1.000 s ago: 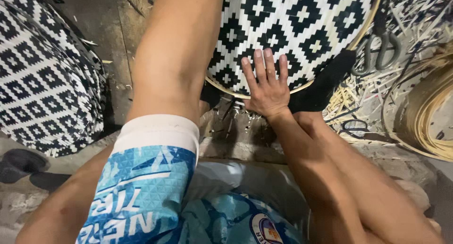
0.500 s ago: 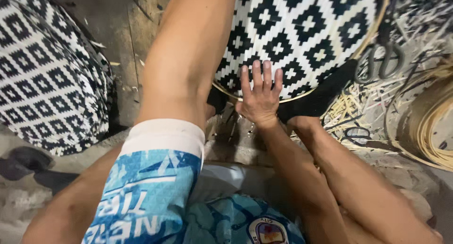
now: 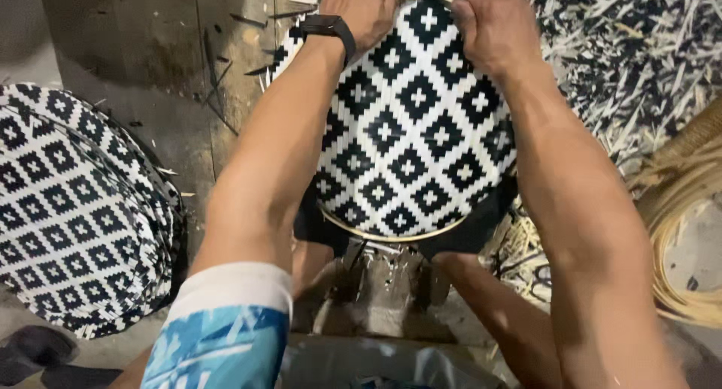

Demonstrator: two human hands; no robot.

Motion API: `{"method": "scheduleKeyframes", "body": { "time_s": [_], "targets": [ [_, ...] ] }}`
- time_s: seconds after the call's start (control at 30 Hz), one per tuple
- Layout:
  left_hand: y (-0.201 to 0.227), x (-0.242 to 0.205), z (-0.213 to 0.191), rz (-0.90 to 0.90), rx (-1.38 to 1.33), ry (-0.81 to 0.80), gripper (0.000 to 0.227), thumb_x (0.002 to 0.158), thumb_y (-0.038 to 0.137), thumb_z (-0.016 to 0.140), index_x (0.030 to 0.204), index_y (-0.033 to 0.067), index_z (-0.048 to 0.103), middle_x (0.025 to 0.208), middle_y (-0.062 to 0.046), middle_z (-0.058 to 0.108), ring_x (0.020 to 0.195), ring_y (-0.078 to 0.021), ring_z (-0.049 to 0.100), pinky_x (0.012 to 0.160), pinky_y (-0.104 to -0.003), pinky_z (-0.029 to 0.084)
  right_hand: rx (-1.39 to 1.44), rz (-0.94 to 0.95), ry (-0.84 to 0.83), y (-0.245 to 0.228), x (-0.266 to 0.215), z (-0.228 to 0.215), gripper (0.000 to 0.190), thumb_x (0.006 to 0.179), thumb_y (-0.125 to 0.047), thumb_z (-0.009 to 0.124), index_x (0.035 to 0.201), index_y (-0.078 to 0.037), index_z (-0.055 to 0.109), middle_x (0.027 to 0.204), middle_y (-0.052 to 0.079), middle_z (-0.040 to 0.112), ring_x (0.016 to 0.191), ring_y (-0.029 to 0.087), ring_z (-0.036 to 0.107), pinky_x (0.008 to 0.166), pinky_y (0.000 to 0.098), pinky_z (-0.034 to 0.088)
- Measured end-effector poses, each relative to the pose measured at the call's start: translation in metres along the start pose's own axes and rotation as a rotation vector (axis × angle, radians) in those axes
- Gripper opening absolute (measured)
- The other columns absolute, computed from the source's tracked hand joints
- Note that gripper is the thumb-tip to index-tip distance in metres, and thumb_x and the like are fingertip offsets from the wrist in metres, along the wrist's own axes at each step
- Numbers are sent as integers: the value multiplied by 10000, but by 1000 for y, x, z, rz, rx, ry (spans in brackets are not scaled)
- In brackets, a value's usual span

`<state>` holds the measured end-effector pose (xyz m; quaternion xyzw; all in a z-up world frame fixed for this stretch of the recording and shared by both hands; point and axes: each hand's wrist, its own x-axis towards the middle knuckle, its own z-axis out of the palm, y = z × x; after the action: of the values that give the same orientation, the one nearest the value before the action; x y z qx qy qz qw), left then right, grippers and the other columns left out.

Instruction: The person trims the edges of a woven basket using shears, then flips it to inspect the patterned underside. They repeat this process on another basket, cutting excess material and stacking the finished pieces.

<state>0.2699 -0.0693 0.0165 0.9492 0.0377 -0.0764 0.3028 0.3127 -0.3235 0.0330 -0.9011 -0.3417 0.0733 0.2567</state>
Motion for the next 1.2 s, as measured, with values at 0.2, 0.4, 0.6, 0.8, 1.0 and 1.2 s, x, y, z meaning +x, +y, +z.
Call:
{"method": "scheduleKeyframes", "body": {
  "time_s": [0.2, 0.4, 0.6, 0.8, 1.0, 1.2],
  "targets": [
    [-3, 6, 4, -66, -78, -9, 422, 1015, 458, 444, 1139, 204, 756, 972, -169, 746, 911, -395, 700, 814, -523, 530, 197, 34, -58, 22, 22, 12, 180, 1125, -122, 628, 1047, -22, 756, 860, 197, 678, 756, 391, 659, 717, 465, 538],
    [9, 8, -5, -144, -65, -62, 436, 994, 489, 472, 1110, 178, 754, 1051, -160, 740, 998, -383, 687, 865, -541, 505, 151, -247, 259, 4, 5, -5, 209, 1135, -131, 600, 1052, 13, 726, 917, 214, 690, 789, 396, 647, 727, 448, 521],
    [-12, 29, 20, -138, -136, -103, 455, 982, 505, 538, 1142, 123, 727, 1068, -174, 747, 1027, -351, 712, 926, -476, 535, 225, 107, 36, 23, 3, 7, 258, 1139, -198, 654, 1002, -6, 760, 718, 167, 631, 597, 306, 601, 605, 429, 488],
    [-24, 45, 39, -350, -178, -81, 526, 855, 514, 701, 1089, 43, 721, 1104, -221, 714, 1060, -381, 689, 937, -459, 526, 415, 668, -188, 37, 8, 13, 256, 1062, -325, 626, 1093, -96, 736, 612, 70, 586, 540, 245, 462, 486, 380, 361],
    [-38, 53, 51, -302, -161, -3, 573, 832, 492, 734, 1074, -26, 701, 1105, -282, 701, 1055, -443, 674, 897, -480, 528, 25, 567, -150, 64, -51, 24, 351, 1129, -184, 398, 1354, 36, 553, 893, 235, 684, 773, 367, 664, 675, 455, 509],
    [-43, 57, 55, -280, -167, -100, 460, 893, 458, 686, 1031, 20, 724, 963, -234, 732, 939, -380, 710, 869, -465, 546, 367, 974, -95, 60, -66, 32, 797, 1078, -578, 338, 1251, 165, 568, 1237, 359, 593, 1201, 432, 577, 1047, 457, 408]
  ]
}}
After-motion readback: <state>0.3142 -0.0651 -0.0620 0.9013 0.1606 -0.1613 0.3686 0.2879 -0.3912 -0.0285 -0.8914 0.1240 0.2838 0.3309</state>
